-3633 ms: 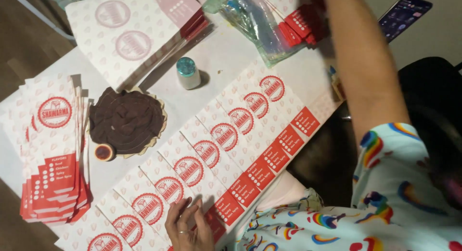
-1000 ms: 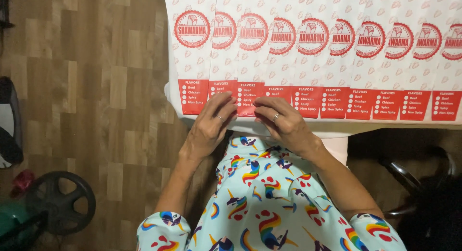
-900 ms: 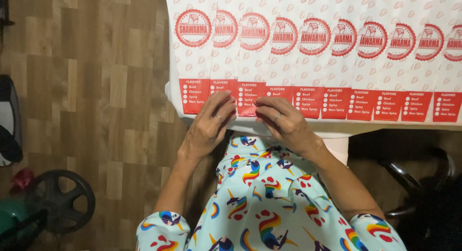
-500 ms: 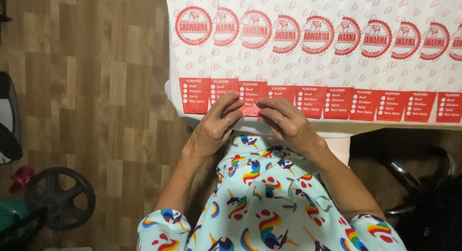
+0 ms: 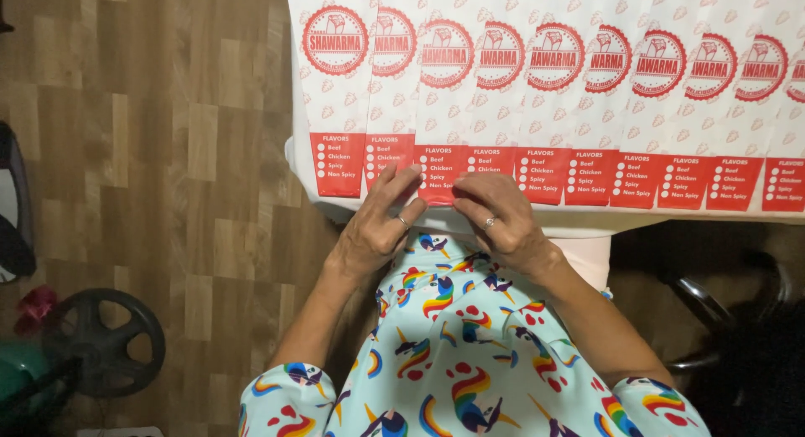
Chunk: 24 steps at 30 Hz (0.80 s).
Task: Applying glue to the edges of fanned-out paper bags and then folding them individually to form the base.
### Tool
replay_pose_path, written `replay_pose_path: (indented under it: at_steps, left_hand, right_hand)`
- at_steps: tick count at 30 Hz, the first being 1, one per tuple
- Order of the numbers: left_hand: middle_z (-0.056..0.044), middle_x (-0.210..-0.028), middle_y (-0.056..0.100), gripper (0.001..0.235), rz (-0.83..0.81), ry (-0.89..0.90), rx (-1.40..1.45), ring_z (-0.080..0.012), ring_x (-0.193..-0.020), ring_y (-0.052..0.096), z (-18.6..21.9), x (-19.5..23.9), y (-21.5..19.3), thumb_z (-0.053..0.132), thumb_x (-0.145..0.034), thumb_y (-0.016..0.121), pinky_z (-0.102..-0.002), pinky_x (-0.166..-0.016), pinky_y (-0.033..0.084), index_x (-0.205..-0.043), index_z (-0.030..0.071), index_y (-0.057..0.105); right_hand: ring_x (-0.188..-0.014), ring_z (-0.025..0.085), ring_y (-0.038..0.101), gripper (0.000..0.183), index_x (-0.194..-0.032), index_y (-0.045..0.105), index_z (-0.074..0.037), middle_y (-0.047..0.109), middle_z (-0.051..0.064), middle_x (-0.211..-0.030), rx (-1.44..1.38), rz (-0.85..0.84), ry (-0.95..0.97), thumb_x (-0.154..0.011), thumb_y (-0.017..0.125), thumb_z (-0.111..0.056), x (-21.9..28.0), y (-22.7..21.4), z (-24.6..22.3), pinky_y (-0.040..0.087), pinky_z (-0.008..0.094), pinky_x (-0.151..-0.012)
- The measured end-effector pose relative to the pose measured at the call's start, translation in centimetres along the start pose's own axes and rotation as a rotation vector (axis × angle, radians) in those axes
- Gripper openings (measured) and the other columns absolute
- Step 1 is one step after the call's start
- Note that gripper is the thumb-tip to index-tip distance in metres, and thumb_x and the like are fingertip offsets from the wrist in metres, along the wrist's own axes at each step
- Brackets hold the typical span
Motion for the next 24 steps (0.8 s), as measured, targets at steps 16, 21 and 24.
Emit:
replay_pose_path:
  at_steps: [16,21,24]
  left_hand:
    - [-0.023,-0.131,0.058,0.009,-0.021,-0.344,0.011,-0.0367,-0.127,0.059,-0.5,-0.9,0.3,0.002,-0.096,0.067,-0.059,-0.122,0.027,-0.097,-0.004,0.074]
    - [-0.021,-0.132,0.055,0.010,-0.066,-0.478,0.031,-0.0381,-0.128,0.058,-1.5,-1.4,0.6,0.005,-0.094,0.069,-0.062,-0.124,0.021,-0.090,-0.004,0.073]
    - [-0.022,-0.132,0.054,0.009,-0.061,-0.512,0.027,-0.0386,-0.128,0.058,-1.7,-1.4,0.8,0.004,-0.091,0.072,-0.061,-0.124,0.021,-0.087,-0.004,0.073]
  right_hand:
    - [-0.079,0.032,0.060,0.011,-0.088,0.072,0.001,0.061,0.013,-0.088,-0.039,-0.108,0.439,-0.096,0.074,-0.005,2.7,1.3,3.7,0.051,0.043,-0.075]
    - [-0.080,0.028,0.059,0.015,-0.083,0.070,-0.003,0.060,0.010,-0.088,-0.047,-0.097,0.470,-0.096,0.075,-0.008,3.1,1.4,4.3,0.049,0.037,-0.078]
    - [-0.080,0.029,0.059,0.017,-0.080,0.069,-0.003,0.060,0.010,-0.086,-0.042,-0.089,0.492,-0.094,0.078,-0.007,3.3,1.6,4.6,0.049,0.037,-0.077]
Point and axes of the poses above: each hand's wrist, its own x-axis away from the middle knuckle, its own y-axis out of the palm, z = x × y, the point moved 10 cm from there along -x, towards the middle knuckle
